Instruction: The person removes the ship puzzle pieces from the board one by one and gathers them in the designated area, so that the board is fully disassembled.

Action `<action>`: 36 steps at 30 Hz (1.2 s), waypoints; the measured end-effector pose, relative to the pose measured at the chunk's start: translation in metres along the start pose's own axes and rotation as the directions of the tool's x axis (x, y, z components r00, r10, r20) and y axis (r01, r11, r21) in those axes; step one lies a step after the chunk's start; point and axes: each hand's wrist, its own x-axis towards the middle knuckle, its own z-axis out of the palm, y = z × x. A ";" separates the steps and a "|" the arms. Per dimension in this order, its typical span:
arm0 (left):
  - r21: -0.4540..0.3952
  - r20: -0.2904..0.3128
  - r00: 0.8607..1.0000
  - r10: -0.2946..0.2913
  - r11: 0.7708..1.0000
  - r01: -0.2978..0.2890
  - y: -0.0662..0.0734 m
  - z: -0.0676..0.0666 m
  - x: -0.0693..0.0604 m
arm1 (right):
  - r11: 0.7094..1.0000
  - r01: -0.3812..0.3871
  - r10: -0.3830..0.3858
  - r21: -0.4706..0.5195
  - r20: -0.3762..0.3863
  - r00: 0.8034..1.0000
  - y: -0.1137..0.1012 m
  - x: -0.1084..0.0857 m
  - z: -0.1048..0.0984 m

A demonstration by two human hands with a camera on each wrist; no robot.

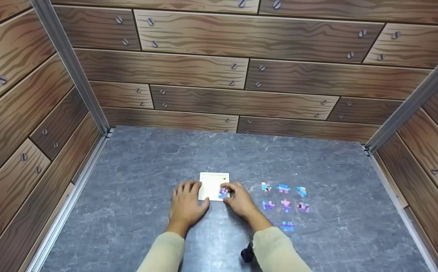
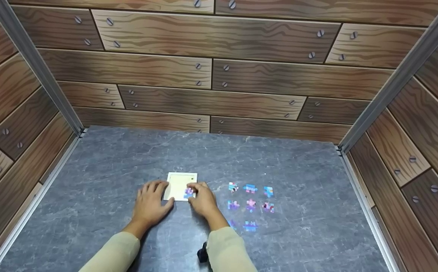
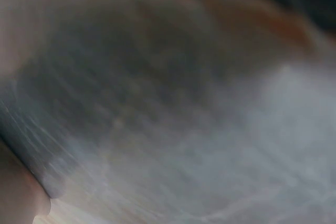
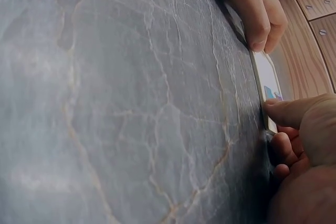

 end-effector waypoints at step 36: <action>-0.001 0.016 1.000 -0.018 1.000 0.018 0.001 -0.002 0.001 | 0.950 0.248 -0.214 -0.189 0.180 0.960 -0.007 -0.026 -0.050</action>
